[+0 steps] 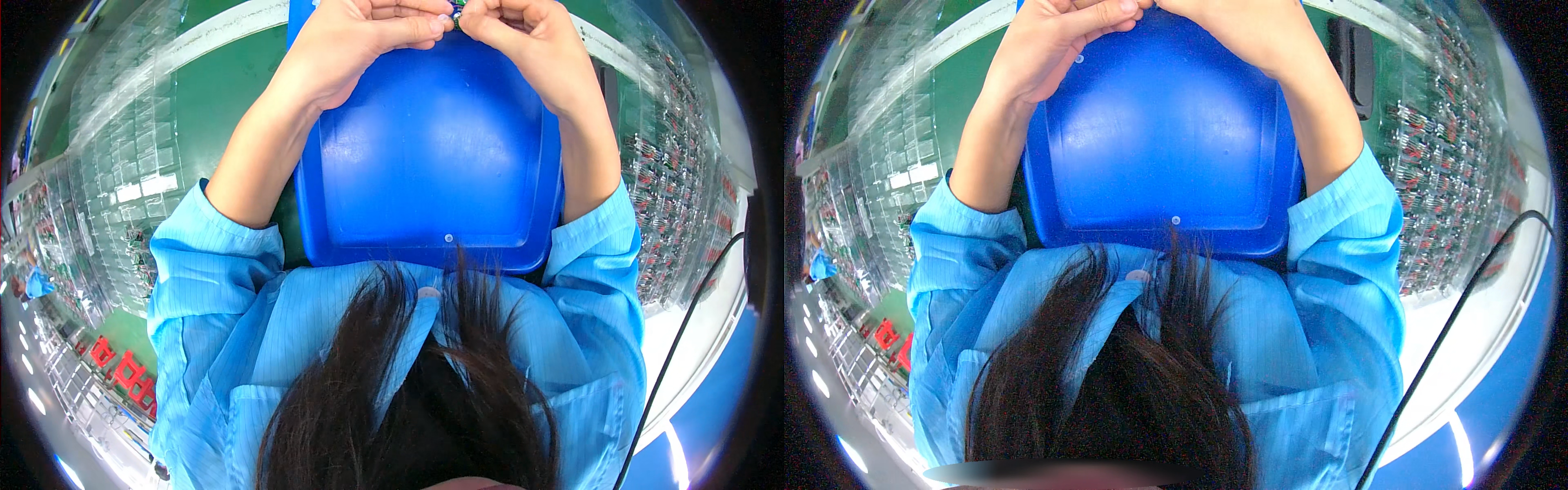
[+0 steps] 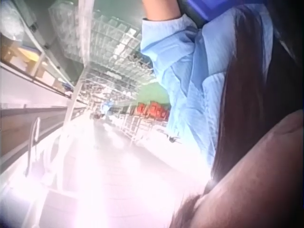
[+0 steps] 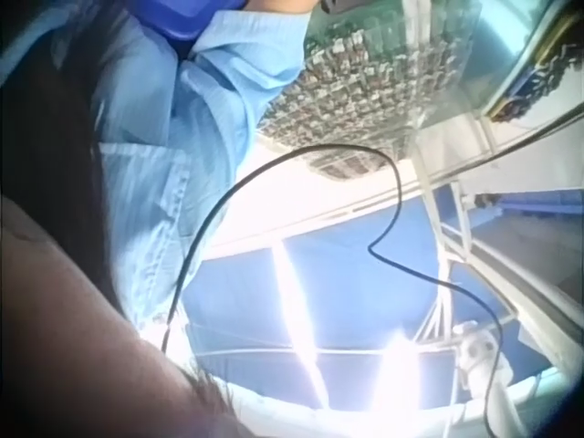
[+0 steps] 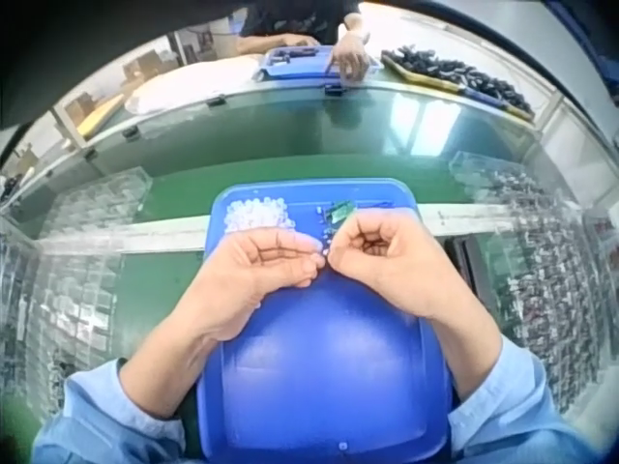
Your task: The person assembles small electronic components by hand, placing tiny plastic rings onto circuit boards.
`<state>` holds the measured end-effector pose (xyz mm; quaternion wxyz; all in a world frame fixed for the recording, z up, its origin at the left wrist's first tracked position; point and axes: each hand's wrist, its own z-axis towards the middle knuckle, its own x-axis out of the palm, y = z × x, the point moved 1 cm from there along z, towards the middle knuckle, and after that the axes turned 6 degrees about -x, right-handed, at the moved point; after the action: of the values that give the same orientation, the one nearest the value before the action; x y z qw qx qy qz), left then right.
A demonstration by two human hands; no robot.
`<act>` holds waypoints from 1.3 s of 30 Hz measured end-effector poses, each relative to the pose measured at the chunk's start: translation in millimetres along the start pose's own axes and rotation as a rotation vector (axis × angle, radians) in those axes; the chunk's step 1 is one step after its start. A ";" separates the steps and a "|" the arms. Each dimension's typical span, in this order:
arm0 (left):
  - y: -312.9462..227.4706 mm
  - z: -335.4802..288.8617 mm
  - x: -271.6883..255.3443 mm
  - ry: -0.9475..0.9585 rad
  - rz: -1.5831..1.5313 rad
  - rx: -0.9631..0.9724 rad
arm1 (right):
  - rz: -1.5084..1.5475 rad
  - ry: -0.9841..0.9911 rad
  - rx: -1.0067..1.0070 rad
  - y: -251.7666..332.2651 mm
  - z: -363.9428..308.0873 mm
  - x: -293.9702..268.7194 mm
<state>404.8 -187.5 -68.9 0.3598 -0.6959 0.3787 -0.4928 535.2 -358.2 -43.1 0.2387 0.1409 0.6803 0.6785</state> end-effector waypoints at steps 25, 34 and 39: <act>6.7 2.5 20.9 -0.032 0.369 0.839 | -0.822 -0.187 -0.488 42.1 -12.7 26.4; 3.1 -9.3 24.8 -0.177 0.408 0.335 | -0.767 -0.150 -0.449 16.0 -13.2 11.1; 10.5 -7.3 17.4 -0.165 0.347 0.311 | -0.689 -0.223 -0.304 14.7 -15.7 15.8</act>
<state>400.0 -208.6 -69.0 0.5717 -0.5945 0.3815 -0.4173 511.8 -362.9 -31.2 0.5433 -0.0600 0.5492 0.6322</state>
